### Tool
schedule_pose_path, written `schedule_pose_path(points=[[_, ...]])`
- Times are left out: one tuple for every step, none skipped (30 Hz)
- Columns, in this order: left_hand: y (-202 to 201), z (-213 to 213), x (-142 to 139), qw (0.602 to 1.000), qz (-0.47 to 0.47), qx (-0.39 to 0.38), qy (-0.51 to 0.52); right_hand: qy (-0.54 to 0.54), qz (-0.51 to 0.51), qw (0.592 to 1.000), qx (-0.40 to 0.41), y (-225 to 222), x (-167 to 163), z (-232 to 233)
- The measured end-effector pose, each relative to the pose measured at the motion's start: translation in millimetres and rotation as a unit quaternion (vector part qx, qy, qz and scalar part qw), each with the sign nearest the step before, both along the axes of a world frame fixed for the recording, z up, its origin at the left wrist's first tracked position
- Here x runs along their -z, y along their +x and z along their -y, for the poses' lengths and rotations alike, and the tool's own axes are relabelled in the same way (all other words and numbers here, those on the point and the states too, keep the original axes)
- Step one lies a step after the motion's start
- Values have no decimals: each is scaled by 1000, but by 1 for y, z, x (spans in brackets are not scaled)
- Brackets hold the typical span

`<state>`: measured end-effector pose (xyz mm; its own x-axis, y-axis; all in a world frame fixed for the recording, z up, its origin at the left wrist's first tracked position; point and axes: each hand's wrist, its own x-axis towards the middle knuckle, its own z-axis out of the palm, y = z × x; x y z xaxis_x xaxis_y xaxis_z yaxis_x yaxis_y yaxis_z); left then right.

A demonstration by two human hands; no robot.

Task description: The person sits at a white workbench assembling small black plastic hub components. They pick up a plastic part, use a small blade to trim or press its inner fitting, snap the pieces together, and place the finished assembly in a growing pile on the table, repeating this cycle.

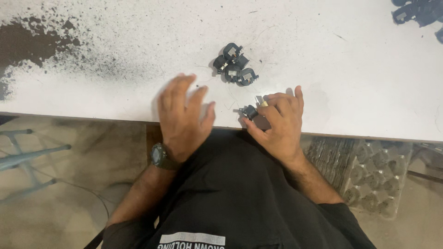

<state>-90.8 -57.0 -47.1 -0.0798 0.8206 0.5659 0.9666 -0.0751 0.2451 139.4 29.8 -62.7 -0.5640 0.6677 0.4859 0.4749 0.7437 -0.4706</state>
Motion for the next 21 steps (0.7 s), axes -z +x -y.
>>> schedule_pose_path(points=[[6, -1, 1, 999, 5, 53, 4, 2, 4, 1000, -1, 0, 0, 0], [13, -1, 1, 994, 13, 105, 8, 4, 10, 1000, -3, 0, 0, 0], [19, 0, 1, 992, 23, 121, 3, 6, 15, 1000, -7, -1, -1, 0], [23, 1, 0, 990, 33, 137, -1, 5, 17, 1000, -8, -1, -1, 1], [27, 1, 0, 987, 41, 154, -3, 6, 18, 1000, -8, 0, -2, 1], [28, 0, -1, 987, 45, 152, 1, 7, 18, 1000, -7, 0, -2, 1], [30, -1, -1, 987, 49, 151, 4, 9, 17, 1000, -7, 0, -2, 0], [30, -2, -2, 987, 54, 152, 7, 10, 16, 1000, -5, 0, -2, 0], [30, -2, -2, 986, 49, 158, 5, 8, 15, 1000, -2, 0, -2, 1], [30, -3, -3, 985, 45, 164, 2, 6, 15, 1000, -4, 1, -1, 1], [29, -3, -3, 985, 41, 170, -1, 4, 15, 1000, -7, 1, -1, 1], [29, -4, -3, 984, 32, 173, -4, 2, 15, 1000, -9, 2, 0, 1], [29, -5, -3, 984, 22, 176, -6, 1, 13, 1000, -9, 2, 0, 0], [30, -5, -2, 984, 12, 179, -6, 0, 11, 1000, -9, 3, 1, 0], [31, -6, -2, 983, 4, 181, -3, 0, 9, 1000, -9, 3, 1, -1], [32, -7, -2, 983, -2, 184, 0, 1, 8, 1000, -10, 3, 1, -1], [33, -7, -2, 982, -9, 188, 4, 4, 7, 1000, -12, 3, 1, -2], [35, -8, -3, 980, -11, 200, 11, 7, 7, 1000, -13, 4, 0, -2], [36, -7, -4, 977, -13, 211, 19, 5, 13, 1000, -24, 6, -1, -3], [37, -7, -5, 975, -15, 222, 27, 4, 18, 999, -36, 7, -2, -3], [38, -8, -6, 976, 18, 218, 19, 2, 23, 999, -48, 8, -3, -3]])
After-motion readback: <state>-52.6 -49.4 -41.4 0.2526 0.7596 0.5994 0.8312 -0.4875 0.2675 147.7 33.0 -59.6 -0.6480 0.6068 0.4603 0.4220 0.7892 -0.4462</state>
